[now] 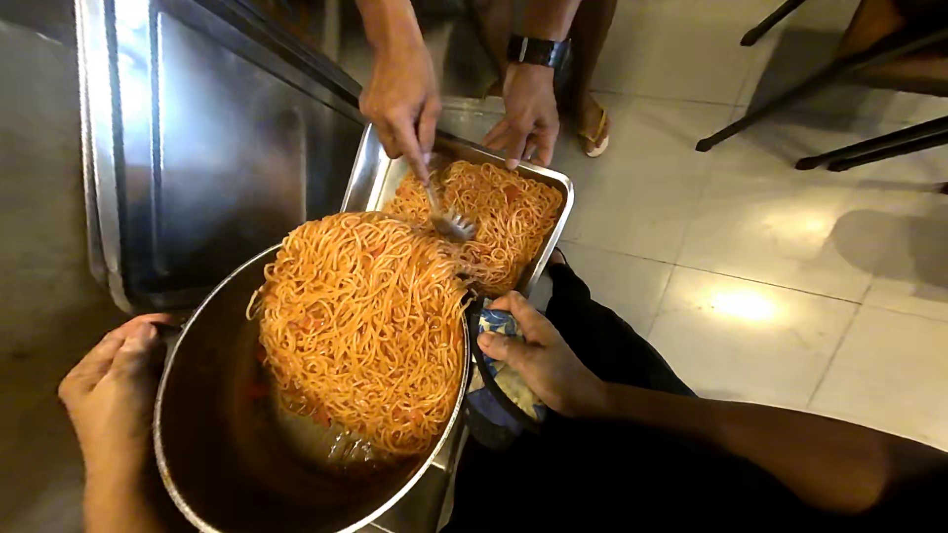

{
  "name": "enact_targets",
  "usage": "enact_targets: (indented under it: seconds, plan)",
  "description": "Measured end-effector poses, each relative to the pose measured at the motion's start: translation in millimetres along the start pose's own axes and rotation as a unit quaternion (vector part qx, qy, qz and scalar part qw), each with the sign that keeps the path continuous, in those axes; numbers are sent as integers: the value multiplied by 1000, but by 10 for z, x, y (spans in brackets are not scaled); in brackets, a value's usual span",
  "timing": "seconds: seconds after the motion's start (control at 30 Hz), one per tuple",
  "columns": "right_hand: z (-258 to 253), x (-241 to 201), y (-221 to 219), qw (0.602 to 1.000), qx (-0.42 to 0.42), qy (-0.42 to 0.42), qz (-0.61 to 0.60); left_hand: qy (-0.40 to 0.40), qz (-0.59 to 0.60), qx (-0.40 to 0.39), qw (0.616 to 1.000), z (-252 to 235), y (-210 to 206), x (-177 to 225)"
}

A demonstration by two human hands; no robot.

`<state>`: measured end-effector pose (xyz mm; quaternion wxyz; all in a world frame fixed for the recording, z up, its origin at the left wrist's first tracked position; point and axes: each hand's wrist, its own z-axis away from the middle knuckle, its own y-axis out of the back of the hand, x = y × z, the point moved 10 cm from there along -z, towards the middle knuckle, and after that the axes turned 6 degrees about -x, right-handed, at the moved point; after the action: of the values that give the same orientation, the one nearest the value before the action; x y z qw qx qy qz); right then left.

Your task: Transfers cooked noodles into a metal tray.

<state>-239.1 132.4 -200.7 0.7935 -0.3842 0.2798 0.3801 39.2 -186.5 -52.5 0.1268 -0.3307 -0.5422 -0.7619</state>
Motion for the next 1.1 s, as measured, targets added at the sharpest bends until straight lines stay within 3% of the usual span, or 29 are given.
enact_targets:
  seconds: [1.1]
  plan:
    - [-131, 103, 109, 998, 14, -55, 18, 32, 19, -8, 999, -81, -188, -71]
